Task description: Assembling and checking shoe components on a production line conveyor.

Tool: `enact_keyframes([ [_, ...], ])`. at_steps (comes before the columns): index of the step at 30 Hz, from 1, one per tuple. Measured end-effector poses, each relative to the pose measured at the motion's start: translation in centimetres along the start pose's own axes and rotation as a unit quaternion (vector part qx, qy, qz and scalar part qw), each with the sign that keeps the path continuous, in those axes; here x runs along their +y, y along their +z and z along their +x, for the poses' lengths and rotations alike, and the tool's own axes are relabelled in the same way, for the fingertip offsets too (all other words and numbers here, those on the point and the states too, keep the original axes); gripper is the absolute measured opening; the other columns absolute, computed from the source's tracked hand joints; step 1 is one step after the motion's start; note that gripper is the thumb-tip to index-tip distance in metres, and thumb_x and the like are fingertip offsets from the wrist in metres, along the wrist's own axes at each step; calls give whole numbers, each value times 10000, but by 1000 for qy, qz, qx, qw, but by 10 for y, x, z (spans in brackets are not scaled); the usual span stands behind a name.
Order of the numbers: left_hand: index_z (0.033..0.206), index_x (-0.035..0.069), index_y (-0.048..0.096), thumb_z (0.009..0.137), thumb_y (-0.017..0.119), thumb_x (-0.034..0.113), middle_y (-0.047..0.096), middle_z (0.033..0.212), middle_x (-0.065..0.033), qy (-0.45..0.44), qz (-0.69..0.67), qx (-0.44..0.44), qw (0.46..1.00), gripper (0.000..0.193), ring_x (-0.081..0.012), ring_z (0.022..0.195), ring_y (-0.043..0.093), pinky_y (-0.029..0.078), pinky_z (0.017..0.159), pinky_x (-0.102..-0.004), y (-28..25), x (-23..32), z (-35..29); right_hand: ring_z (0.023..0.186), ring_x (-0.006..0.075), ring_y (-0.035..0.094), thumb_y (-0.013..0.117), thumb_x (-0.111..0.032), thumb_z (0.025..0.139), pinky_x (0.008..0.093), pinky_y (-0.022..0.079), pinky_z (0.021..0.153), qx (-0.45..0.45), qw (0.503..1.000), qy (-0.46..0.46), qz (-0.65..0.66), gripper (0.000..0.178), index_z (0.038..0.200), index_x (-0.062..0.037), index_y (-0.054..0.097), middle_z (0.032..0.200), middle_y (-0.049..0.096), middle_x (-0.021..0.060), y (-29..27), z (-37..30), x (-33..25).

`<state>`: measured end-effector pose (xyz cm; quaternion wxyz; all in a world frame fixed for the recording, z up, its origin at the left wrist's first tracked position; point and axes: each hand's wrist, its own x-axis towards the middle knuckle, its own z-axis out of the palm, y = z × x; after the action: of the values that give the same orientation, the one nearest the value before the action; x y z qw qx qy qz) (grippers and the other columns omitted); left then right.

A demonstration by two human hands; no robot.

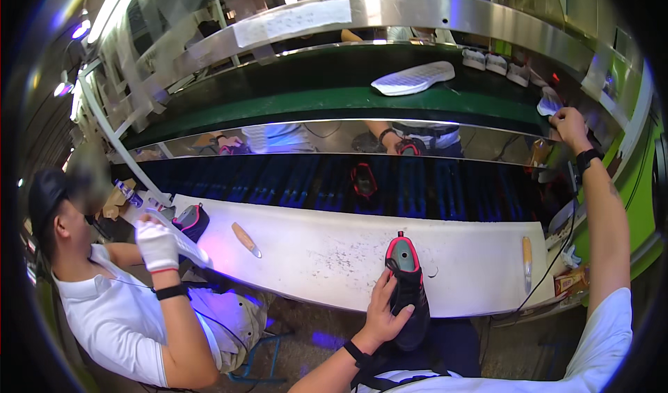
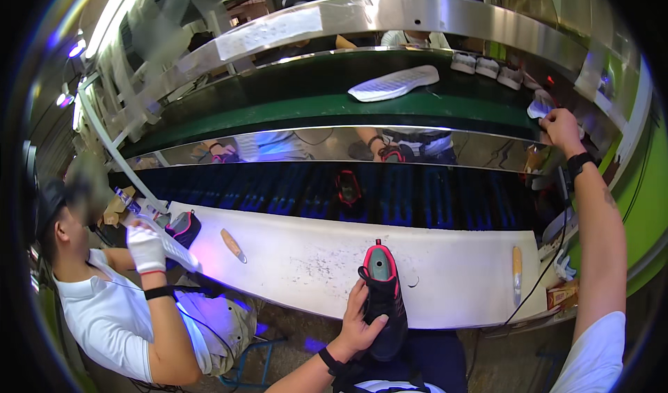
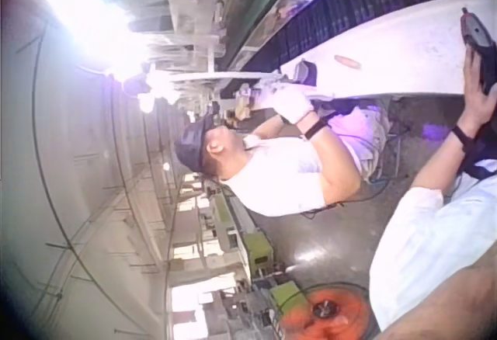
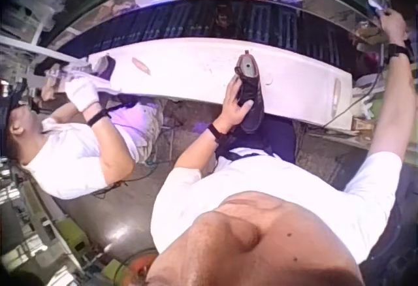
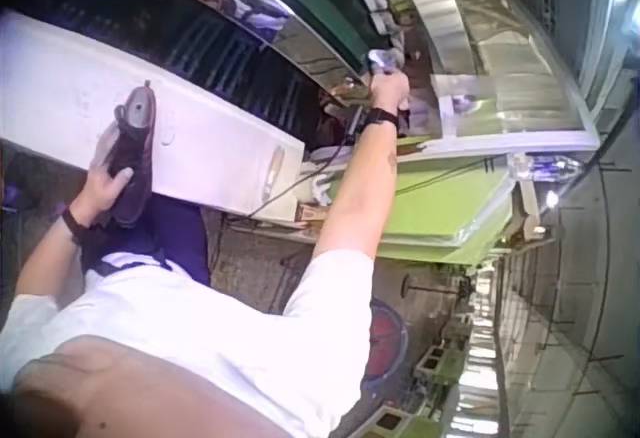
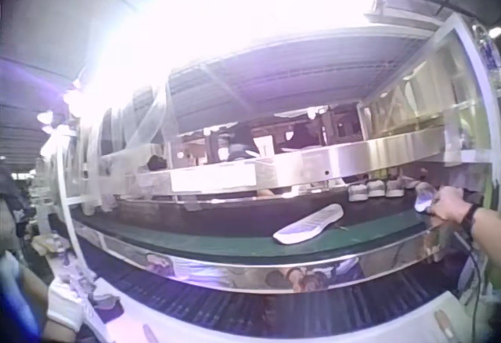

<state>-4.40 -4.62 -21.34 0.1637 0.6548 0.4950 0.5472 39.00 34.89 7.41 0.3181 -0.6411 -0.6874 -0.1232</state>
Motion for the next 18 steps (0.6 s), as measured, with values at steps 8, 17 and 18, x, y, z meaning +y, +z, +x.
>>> enact_keyframes([
  [8,1521,87,413,814,824,351,350,1563,-279,-62,-17,43,997,859,-456,1403,422,382,1148,-495,-5,25,-41,962,128,583,547,-133,1047,251,447,882,136,933,-218,251,179,1103,15,632,1004,637,72,-72,-143,-82],
  [17,1320,162,620,585,858,198,561,1456,-101,302,155,-210,917,774,-297,1294,545,342,1176,-554,-28,43,13,1078,196,589,539,-160,1053,353,473,982,274,832,97,474,254,1217,28,585,1118,627,97,-96,-344,-85],
  [18,1244,104,631,570,861,157,633,1343,-118,319,103,-217,917,714,-312,1216,600,408,1128,-540,-24,51,38,1065,173,580,585,-109,1026,325,481,940,240,854,144,439,221,1201,25,590,1101,622,75,-87,-353,-93],
])
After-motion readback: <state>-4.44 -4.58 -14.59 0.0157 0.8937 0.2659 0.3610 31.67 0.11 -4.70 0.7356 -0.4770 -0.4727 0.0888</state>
